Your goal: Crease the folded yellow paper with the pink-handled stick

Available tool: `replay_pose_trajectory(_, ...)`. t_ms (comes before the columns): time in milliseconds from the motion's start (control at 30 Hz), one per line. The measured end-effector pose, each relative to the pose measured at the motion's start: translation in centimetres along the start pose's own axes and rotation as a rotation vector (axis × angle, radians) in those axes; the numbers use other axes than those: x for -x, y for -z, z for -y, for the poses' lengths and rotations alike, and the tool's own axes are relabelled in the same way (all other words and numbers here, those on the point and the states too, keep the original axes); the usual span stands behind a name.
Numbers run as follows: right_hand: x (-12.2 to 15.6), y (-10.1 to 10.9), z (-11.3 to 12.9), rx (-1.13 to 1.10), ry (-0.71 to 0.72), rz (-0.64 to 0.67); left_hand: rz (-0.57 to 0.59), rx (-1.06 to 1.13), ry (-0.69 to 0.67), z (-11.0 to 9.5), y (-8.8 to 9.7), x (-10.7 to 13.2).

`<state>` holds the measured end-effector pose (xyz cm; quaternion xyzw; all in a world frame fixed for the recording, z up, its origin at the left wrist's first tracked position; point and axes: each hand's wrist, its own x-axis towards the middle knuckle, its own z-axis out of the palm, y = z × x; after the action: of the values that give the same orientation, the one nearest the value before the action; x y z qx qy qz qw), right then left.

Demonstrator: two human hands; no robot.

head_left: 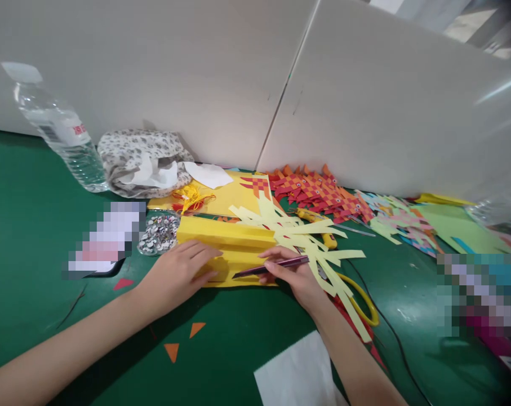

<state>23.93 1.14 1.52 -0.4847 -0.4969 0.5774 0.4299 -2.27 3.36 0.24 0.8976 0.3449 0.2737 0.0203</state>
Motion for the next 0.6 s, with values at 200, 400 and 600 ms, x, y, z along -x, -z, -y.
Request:
replay_pose_trajectory(200, 0.0, 0.2, -0.1, -0.038, 0.016, 0.060, 0.082, 0.092, 0.064, 0.1, -0.4, 0.0)
replay_pose_trajectory(400, 0.2, -0.1, -0.1, 0.052, 0.069, 0.049, 0.016, -0.026, 0.036, 0.0, -0.2, 0.1)
replay_pose_trajectory(600, 0.8, -1.1, 0.4, 0.323, 0.275, 0.053, -0.016, -0.218, -0.017, 0.0, -0.2, 0.7)
